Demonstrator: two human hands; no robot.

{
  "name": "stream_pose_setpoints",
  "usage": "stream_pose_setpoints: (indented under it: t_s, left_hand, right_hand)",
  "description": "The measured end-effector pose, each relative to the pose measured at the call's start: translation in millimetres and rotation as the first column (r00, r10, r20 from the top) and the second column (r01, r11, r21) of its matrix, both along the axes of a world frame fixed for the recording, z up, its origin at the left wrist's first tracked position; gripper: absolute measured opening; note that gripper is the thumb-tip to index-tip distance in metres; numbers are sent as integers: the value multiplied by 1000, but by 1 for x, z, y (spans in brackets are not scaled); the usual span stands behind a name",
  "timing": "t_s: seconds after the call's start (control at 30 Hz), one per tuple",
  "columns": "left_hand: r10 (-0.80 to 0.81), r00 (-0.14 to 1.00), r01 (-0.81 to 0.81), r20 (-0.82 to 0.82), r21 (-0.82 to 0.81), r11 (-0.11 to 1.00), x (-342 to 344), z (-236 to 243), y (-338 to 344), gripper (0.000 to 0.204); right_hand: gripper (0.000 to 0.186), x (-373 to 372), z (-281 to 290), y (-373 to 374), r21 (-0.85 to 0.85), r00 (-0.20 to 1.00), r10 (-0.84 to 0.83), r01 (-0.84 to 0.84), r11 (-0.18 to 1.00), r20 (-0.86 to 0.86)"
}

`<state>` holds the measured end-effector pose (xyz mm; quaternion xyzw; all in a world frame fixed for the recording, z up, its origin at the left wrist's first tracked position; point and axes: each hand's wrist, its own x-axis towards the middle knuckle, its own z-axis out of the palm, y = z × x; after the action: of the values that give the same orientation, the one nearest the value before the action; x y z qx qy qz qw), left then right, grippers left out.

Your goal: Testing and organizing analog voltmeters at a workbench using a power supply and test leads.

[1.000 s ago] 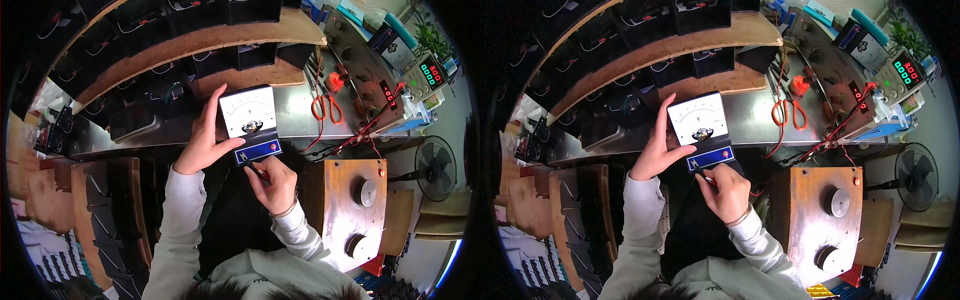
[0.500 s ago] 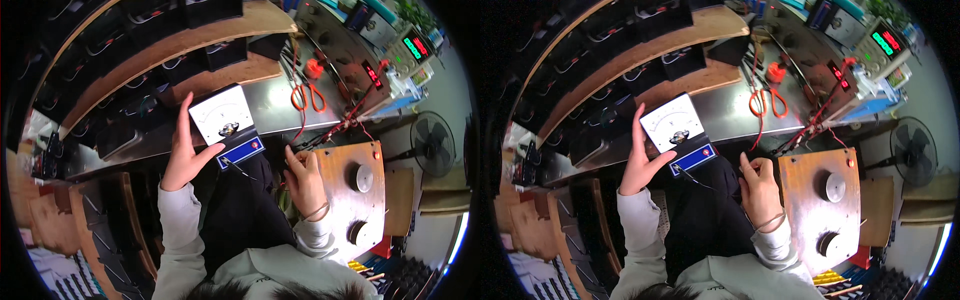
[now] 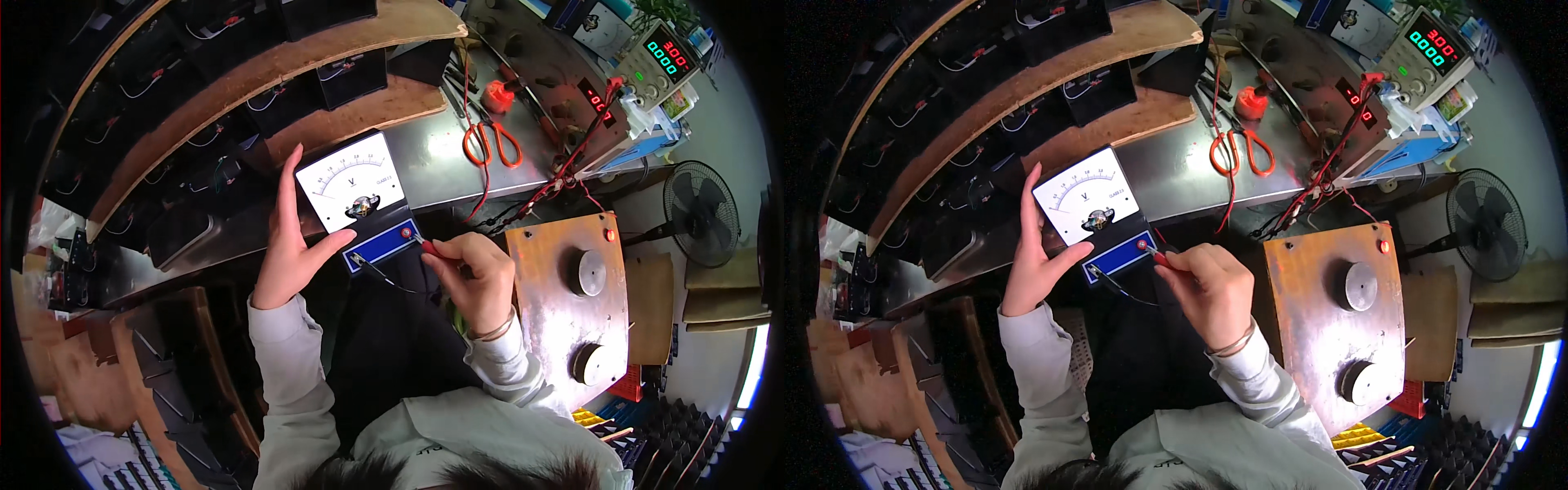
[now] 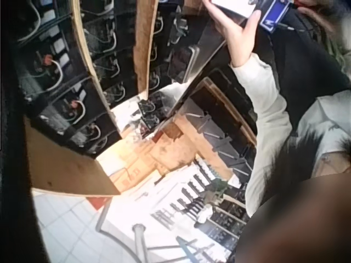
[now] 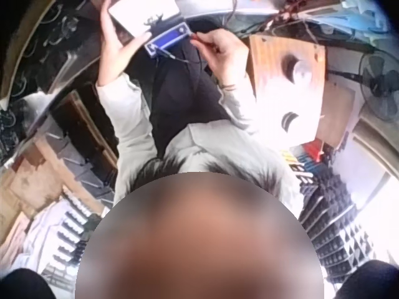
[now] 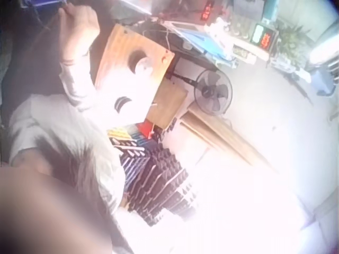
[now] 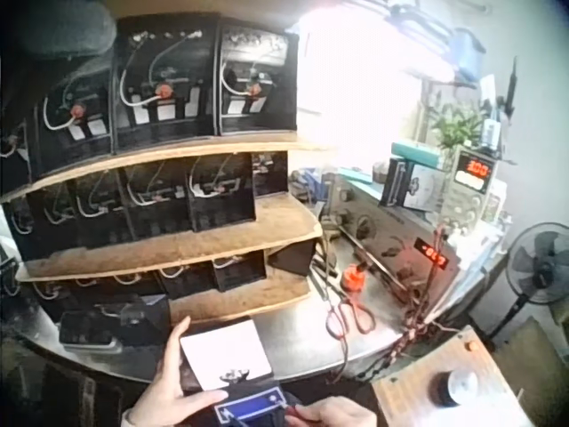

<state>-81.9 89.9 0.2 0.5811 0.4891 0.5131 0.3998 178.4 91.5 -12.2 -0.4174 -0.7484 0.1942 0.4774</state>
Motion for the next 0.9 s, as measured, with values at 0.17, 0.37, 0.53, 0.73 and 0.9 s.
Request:
stream_pose_setpoints:
  t_s: [0.17, 0.37, 0.53, 0.73, 0.9]
  left_hand:
    - [-4, 1000, 4, -16, 18, 1000, 0, 2, 0, 114]
    - [27, 1000, -26, -10, 87, 996, 0, -6, 2, 113]
    - [-2, 1000, -1, 29, 84, 996, -4, -13, 2, 116]
    - [20, 999, -23, 25, 98, 995, 4, 0, 2, 121]
    - [302, 829, -156, -471, 324, 933, 72, 11, -51, 106]
  right_hand:
    - [20, -11, -1, 1, 3, 988, -26, 26, 1000, 152]
    - [27, -21, -15, -5, -132, 993, -70, 57, 990, -98]
    - [38, -16, -10, -5, -101, 995, -16, 6, 995, -101]
    - [98, -43, 6, 5, 51, 999, 7, -9, 999, 37]
    - [124, -29, -10, -28, -42, 998, -63, 62, 997, -22]
